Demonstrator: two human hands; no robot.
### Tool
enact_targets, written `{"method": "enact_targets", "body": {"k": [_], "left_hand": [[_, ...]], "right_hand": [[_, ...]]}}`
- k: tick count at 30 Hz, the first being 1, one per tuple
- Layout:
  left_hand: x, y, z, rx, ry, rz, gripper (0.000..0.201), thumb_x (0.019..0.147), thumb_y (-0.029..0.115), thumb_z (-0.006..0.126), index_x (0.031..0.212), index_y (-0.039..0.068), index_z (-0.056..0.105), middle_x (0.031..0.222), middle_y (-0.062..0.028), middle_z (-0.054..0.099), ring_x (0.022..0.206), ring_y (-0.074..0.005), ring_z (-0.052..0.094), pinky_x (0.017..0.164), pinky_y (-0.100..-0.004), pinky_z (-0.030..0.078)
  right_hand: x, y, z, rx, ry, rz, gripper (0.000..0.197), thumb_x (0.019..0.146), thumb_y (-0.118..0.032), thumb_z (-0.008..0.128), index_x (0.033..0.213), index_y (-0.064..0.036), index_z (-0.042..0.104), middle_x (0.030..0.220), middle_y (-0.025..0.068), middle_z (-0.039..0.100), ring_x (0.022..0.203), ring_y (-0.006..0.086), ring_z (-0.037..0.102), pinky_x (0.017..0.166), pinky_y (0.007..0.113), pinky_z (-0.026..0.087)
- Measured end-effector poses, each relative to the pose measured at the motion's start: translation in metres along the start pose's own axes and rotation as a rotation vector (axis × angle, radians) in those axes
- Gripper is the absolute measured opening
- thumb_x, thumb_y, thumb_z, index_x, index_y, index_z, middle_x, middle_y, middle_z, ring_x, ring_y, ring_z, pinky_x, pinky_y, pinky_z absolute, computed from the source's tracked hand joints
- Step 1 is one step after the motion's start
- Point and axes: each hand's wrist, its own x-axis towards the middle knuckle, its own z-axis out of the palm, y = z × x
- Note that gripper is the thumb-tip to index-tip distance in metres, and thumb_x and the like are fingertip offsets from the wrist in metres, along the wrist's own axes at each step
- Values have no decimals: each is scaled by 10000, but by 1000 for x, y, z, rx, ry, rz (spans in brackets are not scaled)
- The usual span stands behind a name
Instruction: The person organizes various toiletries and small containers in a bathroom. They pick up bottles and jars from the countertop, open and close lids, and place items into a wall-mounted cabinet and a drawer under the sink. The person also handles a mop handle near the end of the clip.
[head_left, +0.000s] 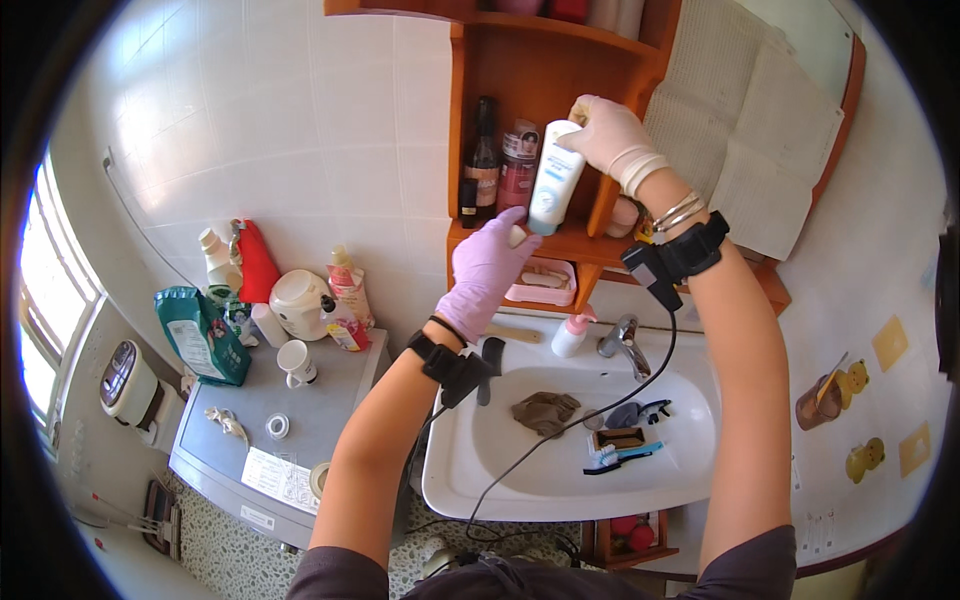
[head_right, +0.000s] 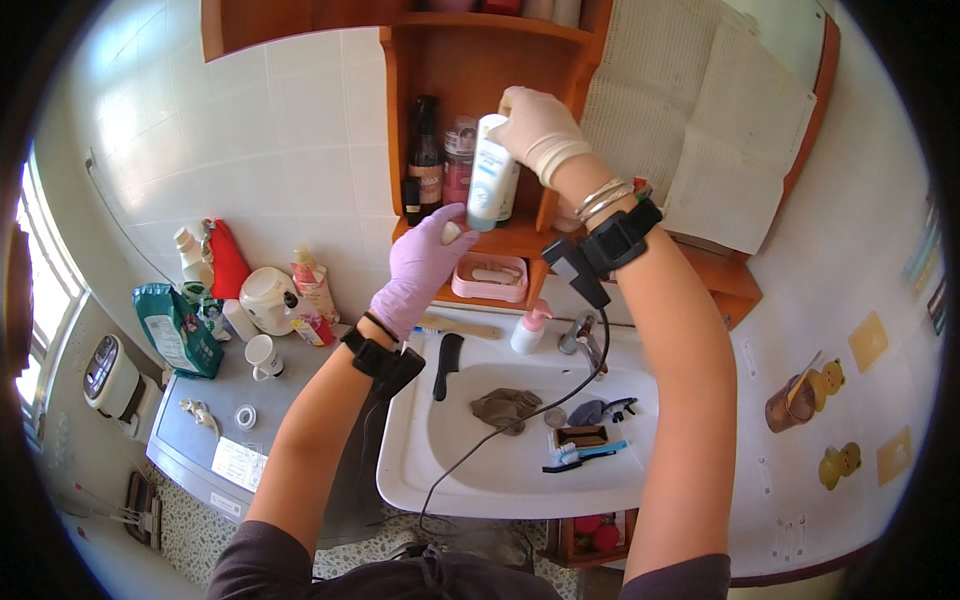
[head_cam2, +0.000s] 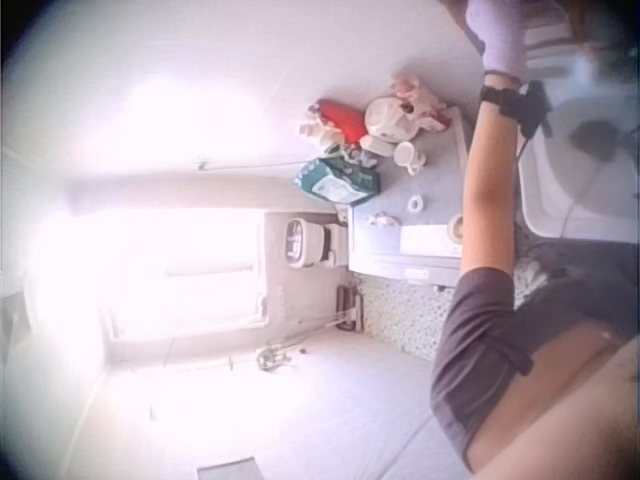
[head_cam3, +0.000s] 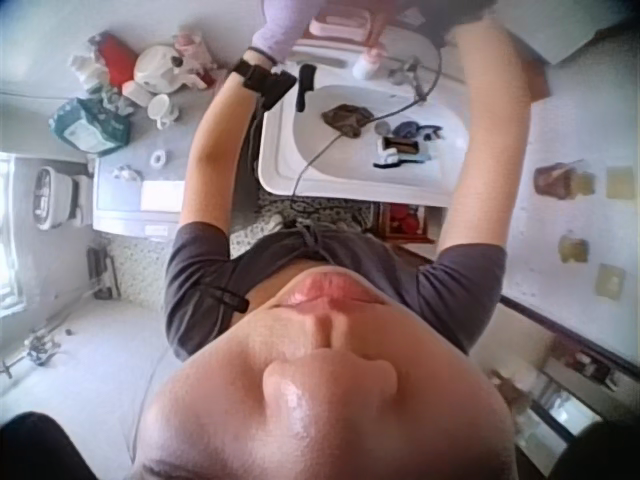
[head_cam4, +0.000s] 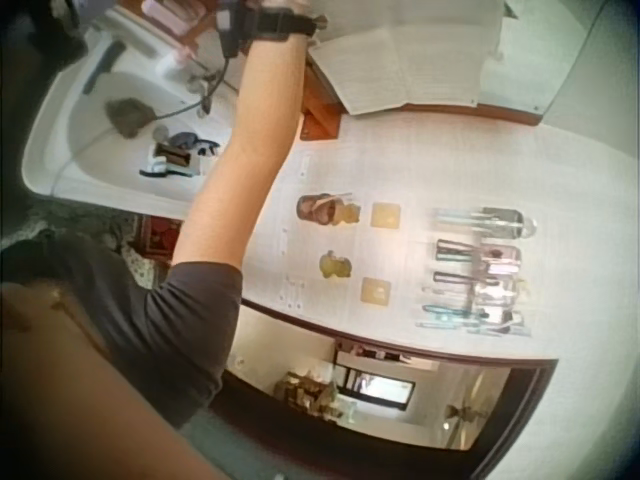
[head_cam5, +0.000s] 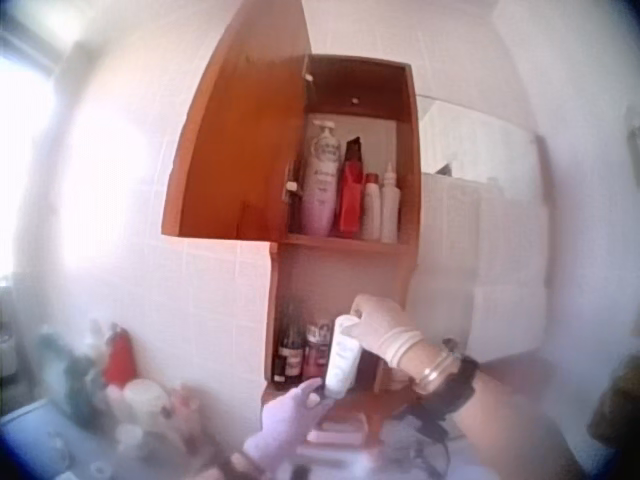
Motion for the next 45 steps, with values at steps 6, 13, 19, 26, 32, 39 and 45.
{"method": "enact_targets", "body": {"k": [6,13,19,26,32,39,45], "left_hand": [[10,44,47,-48,-166,8,482,869,406,649,1266,138,595,1038,-136,700,949,-333,664,829,-400,530],[-13,41,59,-77,-215,-1,494,876,386,625,1279,104,579,1092,-152,682,963,-343,662,825,-414,524],[-42,2,15,-155,-140,-86,449,875,440,652,1177,108,644,977,-116,706,905,-290,681,812,-366,519],[-116,-36,-56,-830,-356,-393,625,1010,578,335,1158,50,635,761,27,569,589,-54,381,535,-216,363],[-165,-12,-59,-1504,-372,-582,462,994,403,523,1196,-12,549,972,-61,584,847,-166,539,835,-314,463],[-236,63,-16,-1325,-591,-481,347,1001,329,534,1158,20,543,1178,-137,631,1096,-223,591,995,-359,439],[-245,82,7,-1140,-718,-329,263,960,239,622,1102,18,637,1049,-50,683,894,-113,602,814,-266,483]], "right_hand": [[-1,28,7,-480,12,-2,209,852,-234,688,987,-75,690,1012,146,707,927,280,693,823,396,534],[2,47,50,-934,181,-254,143,855,-171,603,955,-142,701,924,1,709,1006,189,575,815,337,415],[-6,53,46,-943,140,-270,294,850,-368,632,1018,-140,711,1006,5,672,1008,200,564,838,356,406],[-128,51,8,175,10,-469,356,935,-286,591,1185,-35,624,939,90,681,898,228,643,822,373,500],[-326,20,13,862,-730,150,549,963,-343,607,1413,-66,459,1168,115,649,1050,180,630,945,316,488],[-426,-21,37,1560,-370,690,484,979,-199,582,1396,11,454,1125,87,641,945,126,629,797,281,516],[-450,0,9,1321,78,1036,285,957,-209,592,1126,5,679,845,9,662,720,62,574,657,223,473]]}}
